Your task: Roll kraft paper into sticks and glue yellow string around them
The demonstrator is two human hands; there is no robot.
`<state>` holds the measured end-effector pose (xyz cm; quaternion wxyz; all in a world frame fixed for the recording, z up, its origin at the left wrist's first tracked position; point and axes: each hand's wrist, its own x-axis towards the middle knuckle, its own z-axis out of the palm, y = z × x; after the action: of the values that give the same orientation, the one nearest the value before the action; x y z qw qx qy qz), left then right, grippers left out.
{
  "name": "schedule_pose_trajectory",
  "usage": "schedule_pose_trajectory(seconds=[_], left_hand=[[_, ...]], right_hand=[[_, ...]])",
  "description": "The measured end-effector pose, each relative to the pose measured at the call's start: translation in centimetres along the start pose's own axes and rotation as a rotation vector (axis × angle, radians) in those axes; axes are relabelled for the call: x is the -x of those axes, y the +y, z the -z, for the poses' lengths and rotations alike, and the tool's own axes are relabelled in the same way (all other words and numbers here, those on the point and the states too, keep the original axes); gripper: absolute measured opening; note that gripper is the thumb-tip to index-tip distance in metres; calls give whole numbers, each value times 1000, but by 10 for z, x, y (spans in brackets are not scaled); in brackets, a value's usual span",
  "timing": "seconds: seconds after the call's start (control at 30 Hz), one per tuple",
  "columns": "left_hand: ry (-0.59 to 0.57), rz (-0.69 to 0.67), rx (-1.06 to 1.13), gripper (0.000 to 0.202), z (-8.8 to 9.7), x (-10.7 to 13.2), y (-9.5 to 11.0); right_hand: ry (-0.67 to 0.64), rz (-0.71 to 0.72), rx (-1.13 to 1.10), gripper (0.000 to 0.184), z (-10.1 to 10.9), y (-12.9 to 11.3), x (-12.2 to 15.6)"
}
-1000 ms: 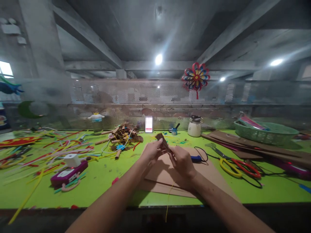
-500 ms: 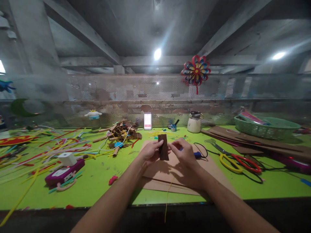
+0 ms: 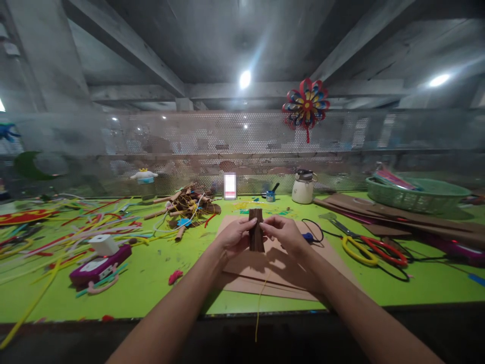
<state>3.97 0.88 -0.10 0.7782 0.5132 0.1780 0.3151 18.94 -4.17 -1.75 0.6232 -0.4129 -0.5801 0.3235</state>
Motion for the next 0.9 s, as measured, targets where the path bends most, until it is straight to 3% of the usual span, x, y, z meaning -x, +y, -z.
schedule_pose_trajectory(seconds=[0.27,0.5,0.7,0.9], left_hand=[[-30,-19,-17,15,-3,2,1],[-2,-27,-49,17,-1,1,-2],[0,-13,-76,23,-4,3,0],[11,-18,-120,28,-3,3,0]], right_hand=[[-8,7,-61,29,-1,2,-1],[80,5,-21,30,0,5,-2],[43,12,-24,29,0,3,-1],[21,-55,-35,16,0,0,2]])
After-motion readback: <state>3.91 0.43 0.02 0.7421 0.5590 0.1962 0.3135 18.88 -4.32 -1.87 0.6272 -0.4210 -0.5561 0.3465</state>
